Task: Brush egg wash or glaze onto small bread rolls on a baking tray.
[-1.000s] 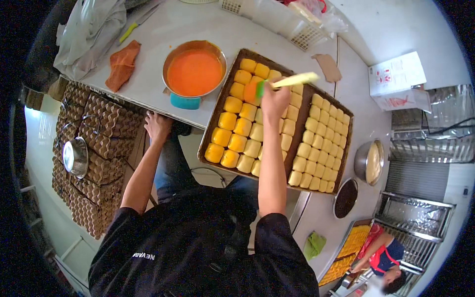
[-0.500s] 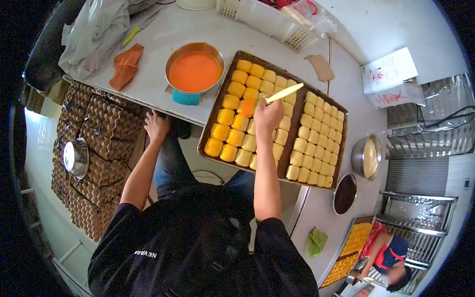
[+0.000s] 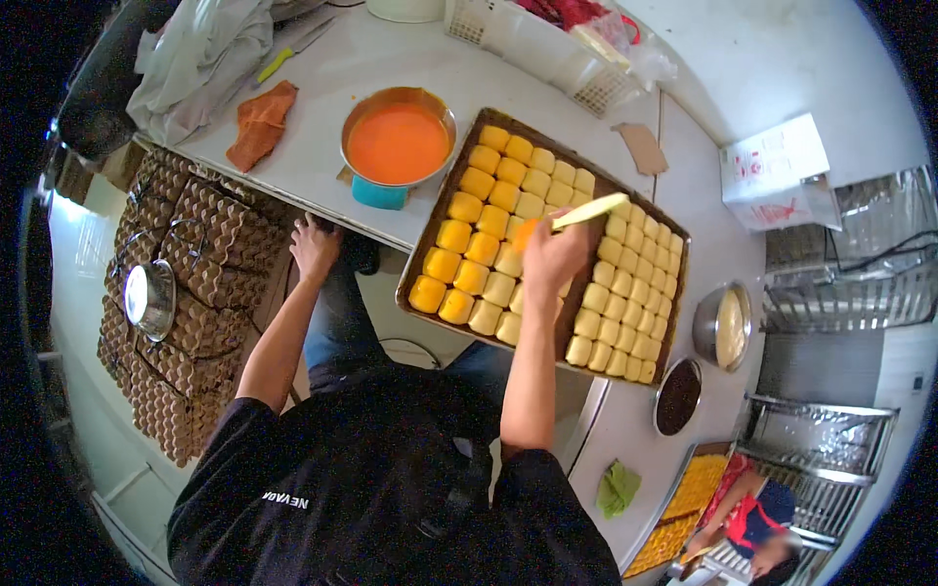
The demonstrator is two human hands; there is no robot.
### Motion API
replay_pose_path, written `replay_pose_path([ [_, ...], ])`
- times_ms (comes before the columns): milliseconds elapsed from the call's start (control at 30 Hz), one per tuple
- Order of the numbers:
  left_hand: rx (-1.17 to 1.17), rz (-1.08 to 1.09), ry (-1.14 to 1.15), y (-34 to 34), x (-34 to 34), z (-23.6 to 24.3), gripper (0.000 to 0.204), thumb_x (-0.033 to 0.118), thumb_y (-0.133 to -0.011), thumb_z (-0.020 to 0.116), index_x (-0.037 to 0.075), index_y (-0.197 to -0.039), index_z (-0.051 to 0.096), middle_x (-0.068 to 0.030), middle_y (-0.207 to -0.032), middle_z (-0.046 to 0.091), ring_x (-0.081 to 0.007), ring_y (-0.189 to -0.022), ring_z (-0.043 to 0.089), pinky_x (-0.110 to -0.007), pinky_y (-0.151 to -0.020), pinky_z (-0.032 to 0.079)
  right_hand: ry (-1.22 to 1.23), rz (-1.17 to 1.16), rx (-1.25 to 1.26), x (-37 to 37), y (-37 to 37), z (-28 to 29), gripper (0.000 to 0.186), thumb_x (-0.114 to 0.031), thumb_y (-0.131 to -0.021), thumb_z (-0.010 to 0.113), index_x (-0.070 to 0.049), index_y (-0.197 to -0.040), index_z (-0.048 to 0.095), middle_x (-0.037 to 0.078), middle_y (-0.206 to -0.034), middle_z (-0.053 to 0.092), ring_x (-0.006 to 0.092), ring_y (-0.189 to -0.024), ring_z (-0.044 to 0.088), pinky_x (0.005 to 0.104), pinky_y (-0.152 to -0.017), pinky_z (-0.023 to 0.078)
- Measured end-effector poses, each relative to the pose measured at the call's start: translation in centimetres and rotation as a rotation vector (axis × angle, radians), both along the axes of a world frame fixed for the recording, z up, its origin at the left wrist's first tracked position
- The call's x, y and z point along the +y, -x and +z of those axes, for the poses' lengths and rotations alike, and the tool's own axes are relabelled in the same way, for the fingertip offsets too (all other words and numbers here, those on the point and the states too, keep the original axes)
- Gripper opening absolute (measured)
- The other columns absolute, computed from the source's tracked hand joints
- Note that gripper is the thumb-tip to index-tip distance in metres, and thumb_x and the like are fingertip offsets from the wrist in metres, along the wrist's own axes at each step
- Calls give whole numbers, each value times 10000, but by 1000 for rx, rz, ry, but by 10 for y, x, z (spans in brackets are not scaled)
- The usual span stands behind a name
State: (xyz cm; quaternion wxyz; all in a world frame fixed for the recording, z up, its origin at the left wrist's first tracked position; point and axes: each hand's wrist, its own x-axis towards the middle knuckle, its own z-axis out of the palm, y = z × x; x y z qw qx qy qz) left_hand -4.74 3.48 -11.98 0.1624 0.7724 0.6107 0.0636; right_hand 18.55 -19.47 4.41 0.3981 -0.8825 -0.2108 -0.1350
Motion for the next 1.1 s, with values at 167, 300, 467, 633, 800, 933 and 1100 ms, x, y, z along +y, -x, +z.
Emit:
replay_pose_path([
  [167,7,-8,-10,-4,0,0,685,434,-756,610,30,-1276,418,-241,-1321,419,-390,-1182,431,-513,-931,371,-572,432,125,78,-7,49,257,-160,-819,685,-29,-1029,615,37,-845,648,112,-757,588,279,-678,480],
  [300,1,9,-11,-5,-3,-1,677,426,-751,610,31,-1270,426,-238,-1311,429,-388,-1177,434,-511,-923,376,-42,593,-60,158,14,59,234,-204,-791,690,-14,-921,645,140,-720,650,230,-667,636,299,-638,482],
  [467,-12,30,-13,-1,-1,-1,678,425,-749,614,25,-1265,428,-237,-1314,425,-382,-1166,441,-510,-920,377,176,772,-136,195,9,18,230,-185,-771,695,-16,-918,642,189,-707,629,290,-647,626,320,-605,482],
  [633,0,37,-9,3,-1,4,666,420,-750,613,18,-1250,434,-228,-1301,429,-374,-1145,454,-506,-909,386,3,566,31,179,22,30,217,-157,-766,705,-9,-911,640,169,-716,640,268,-648,635,314,-593,487],
  [800,3,16,-26,-1,1,0,658,409,-749,620,14,-1244,437,-218,-1277,440,-369,-1134,459,-504,-894,395,-331,619,-63,159,33,60,173,-120,-778,703,-17,-903,641,144,-689,627,214,-612,619,284,-574,479],
  [933,1,20,-31,2,1,-1,658,415,-755,621,15,-1243,437,-215,-1270,442,-369,-1131,459,-503,-892,396,-145,688,-127,162,32,31,143,-117,-800,692,-24,-898,645,114,-688,624,174,-591,598,272,-558,465],
  [1100,33,-27,48,-2,1,6,748,478,-783,597,23,-1329,362,-234,-1346,393,-402,-1177,425,-521,-921,383,-434,638,-288,160,34,19,143,-130,-805,693,-30,-897,648,88,-715,633,144,-589,586,282,-540,449],
])
